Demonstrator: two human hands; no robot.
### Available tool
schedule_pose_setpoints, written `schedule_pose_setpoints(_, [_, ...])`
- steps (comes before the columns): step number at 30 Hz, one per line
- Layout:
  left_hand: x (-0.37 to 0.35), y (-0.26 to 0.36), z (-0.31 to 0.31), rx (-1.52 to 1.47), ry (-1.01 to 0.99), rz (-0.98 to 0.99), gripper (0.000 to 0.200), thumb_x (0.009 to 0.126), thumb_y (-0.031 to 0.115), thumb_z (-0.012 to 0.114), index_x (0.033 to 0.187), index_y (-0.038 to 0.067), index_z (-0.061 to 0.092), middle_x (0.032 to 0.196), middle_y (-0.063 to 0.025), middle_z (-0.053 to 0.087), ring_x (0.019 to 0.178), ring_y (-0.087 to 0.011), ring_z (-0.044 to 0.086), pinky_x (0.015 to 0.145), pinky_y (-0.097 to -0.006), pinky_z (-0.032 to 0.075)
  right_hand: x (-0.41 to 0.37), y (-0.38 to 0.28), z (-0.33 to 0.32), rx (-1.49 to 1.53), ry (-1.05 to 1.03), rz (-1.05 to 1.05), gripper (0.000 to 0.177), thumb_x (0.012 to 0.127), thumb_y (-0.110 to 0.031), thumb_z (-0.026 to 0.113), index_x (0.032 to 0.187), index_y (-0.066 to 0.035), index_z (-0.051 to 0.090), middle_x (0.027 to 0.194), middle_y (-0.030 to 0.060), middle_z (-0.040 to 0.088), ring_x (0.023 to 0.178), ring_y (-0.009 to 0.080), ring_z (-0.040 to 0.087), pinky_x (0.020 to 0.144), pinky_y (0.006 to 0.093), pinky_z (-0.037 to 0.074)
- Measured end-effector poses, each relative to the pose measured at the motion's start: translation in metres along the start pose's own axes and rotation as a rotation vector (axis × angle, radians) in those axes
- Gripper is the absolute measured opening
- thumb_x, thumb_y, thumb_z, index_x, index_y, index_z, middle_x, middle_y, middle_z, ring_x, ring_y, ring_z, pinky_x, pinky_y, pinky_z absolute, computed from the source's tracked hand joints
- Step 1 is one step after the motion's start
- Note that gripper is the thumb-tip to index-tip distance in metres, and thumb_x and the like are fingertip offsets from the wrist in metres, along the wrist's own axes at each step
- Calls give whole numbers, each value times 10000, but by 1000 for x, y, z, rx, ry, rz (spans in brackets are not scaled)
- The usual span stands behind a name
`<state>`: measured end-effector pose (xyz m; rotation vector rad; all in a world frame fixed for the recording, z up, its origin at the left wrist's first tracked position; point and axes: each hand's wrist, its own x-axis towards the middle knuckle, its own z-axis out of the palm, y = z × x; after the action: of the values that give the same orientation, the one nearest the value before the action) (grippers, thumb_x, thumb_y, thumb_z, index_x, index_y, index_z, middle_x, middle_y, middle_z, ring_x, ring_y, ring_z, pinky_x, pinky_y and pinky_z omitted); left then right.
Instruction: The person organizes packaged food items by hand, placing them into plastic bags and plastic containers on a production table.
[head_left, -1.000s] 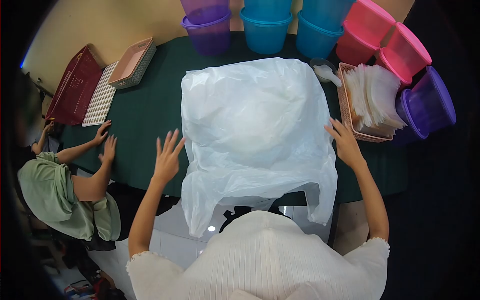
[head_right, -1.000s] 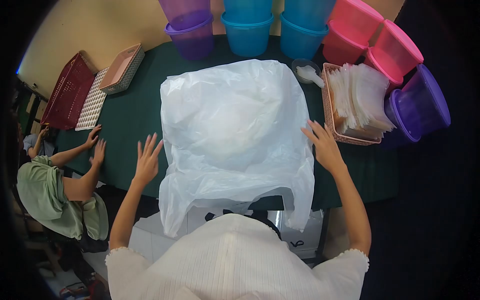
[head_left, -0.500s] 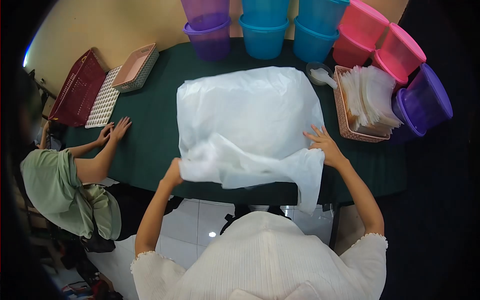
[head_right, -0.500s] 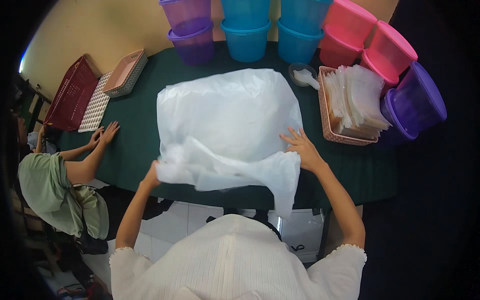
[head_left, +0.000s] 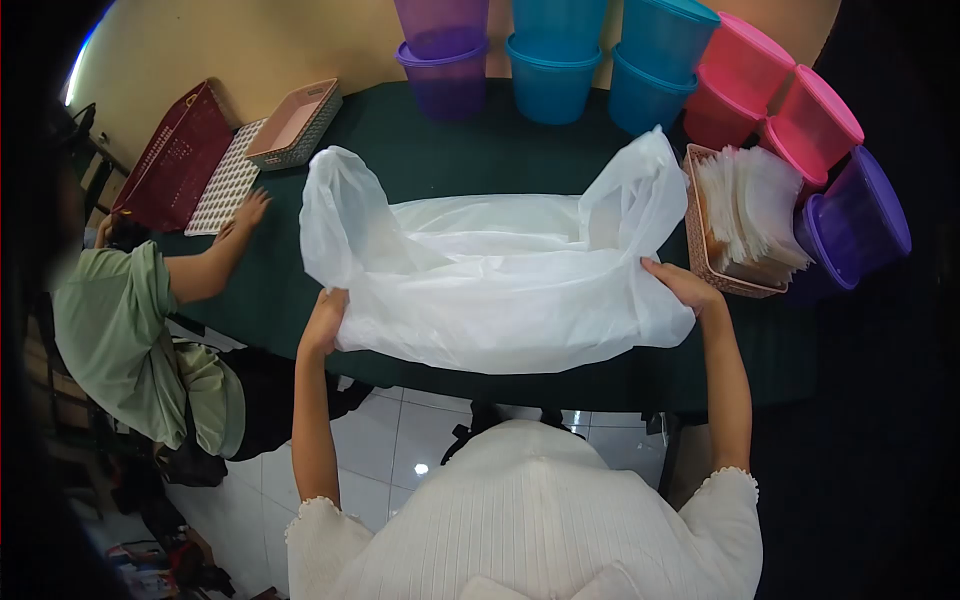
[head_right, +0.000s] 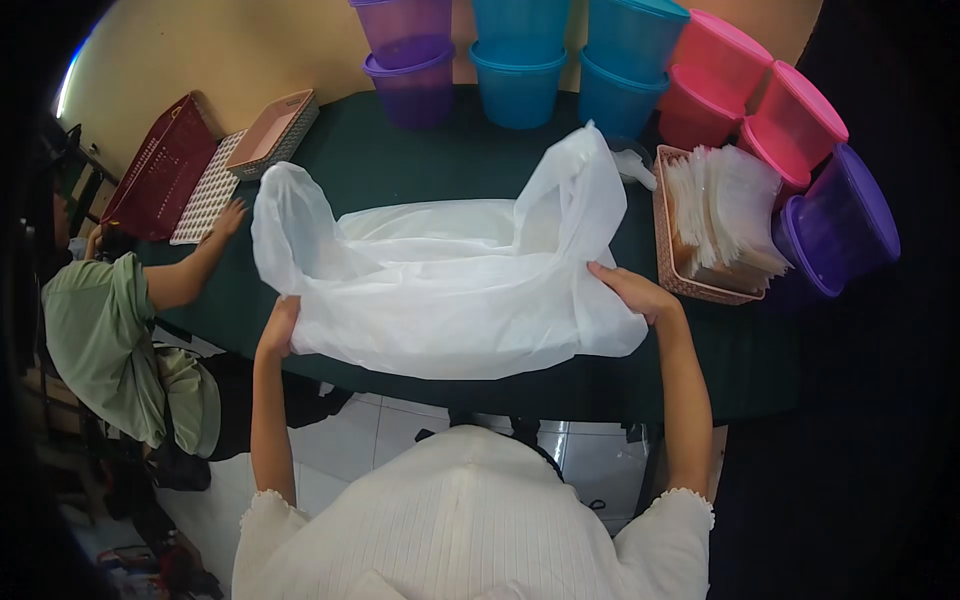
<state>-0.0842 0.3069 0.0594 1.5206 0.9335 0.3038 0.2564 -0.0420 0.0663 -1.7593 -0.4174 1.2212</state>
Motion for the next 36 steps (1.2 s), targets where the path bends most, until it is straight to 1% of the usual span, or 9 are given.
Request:
schedule_pose_setpoints(3, [4,-10,-3,4,-12,-159,555,905,364,372,1300,-15,278,1270,-119,399,1160,-218,391,955,-310,320,4,3,-16,-245,-72,111,598,863,-425,455,1222,50,399,1173,139,494,1042,186,490,878,268,390])
schedule_pose_setpoints(7, [-12,-15,-22,-110,-39,237,656,823,285,526,1319,-12,216,1315,-128,320,1191,-235,342,989,-307,267,8,59,-27,145,-44,-375,534,757,-113,615,1221,27,392,1177,117,482,1064,187,479,911,305,383])
schedule_pose_setpoints(11, [-63,33,-19,259,-359,670,1218,465,210,821,1351,98,-8,1276,-139,325,1182,-261,361,968,-383,302,-85,11,3,-677,-219,-559,644,655,-3,604,1251,-36,361,1244,139,413,1175,260,380,999,346,286])
schedule_pose_setpoints(15, [-95,27,-11,321,-425,538,1314,288,199,863,1350,65,101,1209,-143,413,1131,-263,414,943,-378,320,-127,54,40,-1209,299,-304,727,624,-47,632,1284,-71,329,1303,155,353,1243,349,274,1035,447,169])
schedule_pose_setpoints(21, [-87,23,-37,480,-426,185,837,542,171,796,1239,-4,367,1129,-125,507,1046,-219,496,866,-316,397,-119,26,51,-522,55,-682,622,648,-182,643,1215,-53,423,1256,140,433,1242,357,283,1036,469,142])
schedule_pose_setpoints(23, [-69,10,-46,-7,8,382,650,703,212,699,1222,-7,375,1117,-103,519,985,-200,531,839,-300,424,-55,71,3,-439,-49,-871,542,683,-227,622,1169,-44,467,1219,142,469,1199,333,361,1023,399,222])
schedule_pose_setpoints(26, [-5,61,-40,-379,75,446,526,846,395,518,1162,-15,425,1071,-74,529,939,-144,536,814,-292,437,6,79,-45,-242,516,-728,471,888,-343,423,1201,10,436,1201,141,464,1124,202,425,954,329,326])
schedule_pose_setpoints(31, [120,91,0,412,308,211,564,848,475,449,697,-45,604,668,-138,594,712,-207,597,660,-340,450,60,-56,-5,157,494,-353,822,831,-585,381,1252,117,311,1277,191,393,1187,237,367,992,304,254])
schedule_pose_setpoints(36, [198,35,19,732,419,265,594,808,475,474,814,-106,595,869,-298,582,878,-368,584,746,-406,441,145,-23,-39,-73,362,-219,736,781,-545,498,1048,141,518,1068,253,544,971,295,555,822,332,422])
